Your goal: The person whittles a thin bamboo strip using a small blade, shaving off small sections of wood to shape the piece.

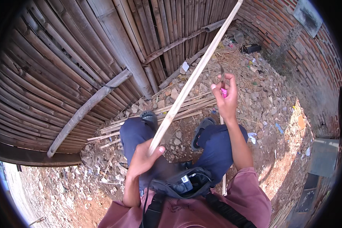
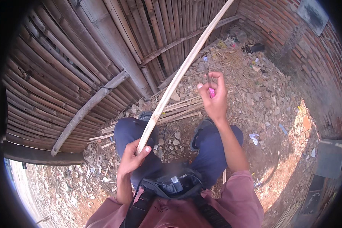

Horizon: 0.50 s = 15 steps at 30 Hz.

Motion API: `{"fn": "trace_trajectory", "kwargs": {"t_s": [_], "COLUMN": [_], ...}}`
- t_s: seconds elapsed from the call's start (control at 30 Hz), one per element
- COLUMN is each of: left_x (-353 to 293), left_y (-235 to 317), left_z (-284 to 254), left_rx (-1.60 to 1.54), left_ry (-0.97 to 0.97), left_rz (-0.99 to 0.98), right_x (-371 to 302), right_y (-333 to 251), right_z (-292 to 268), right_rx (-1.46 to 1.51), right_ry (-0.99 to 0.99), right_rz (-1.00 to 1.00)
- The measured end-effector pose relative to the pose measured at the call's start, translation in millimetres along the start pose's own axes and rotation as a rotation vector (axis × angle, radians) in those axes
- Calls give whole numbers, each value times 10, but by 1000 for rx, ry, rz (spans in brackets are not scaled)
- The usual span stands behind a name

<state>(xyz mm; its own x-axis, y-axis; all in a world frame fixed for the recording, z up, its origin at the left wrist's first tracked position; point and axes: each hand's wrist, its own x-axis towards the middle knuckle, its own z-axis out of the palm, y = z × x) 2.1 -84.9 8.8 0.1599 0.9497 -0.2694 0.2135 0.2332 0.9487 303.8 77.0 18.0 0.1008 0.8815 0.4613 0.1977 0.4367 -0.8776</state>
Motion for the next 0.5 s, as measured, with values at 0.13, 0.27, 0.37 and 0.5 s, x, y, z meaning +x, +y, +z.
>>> {"fn": "trace_trajectory", "kwargs": {"t_s": [0.13, 0.27, 0.37, 0.5], "left_x": [123, 163, 168, 146], "left_y": [-15, -80, -141, -175], "left_z": [8, 58, 48, 16], "left_rx": [-109, -90, -132, -157], "left_ry": [41, 117, 140, 127], "left_rz": [-68, 8, 13, -25], "right_x": [-252, -418, -450, -467], "right_y": [-11, -72, -43, -82], "right_z": [288, 466, 507, 529], "right_rx": [-162, -150, -158, -225], "right_ry": [-197, -324, -375, -438], "right_rz": [-170, -144, -246, -355]}}
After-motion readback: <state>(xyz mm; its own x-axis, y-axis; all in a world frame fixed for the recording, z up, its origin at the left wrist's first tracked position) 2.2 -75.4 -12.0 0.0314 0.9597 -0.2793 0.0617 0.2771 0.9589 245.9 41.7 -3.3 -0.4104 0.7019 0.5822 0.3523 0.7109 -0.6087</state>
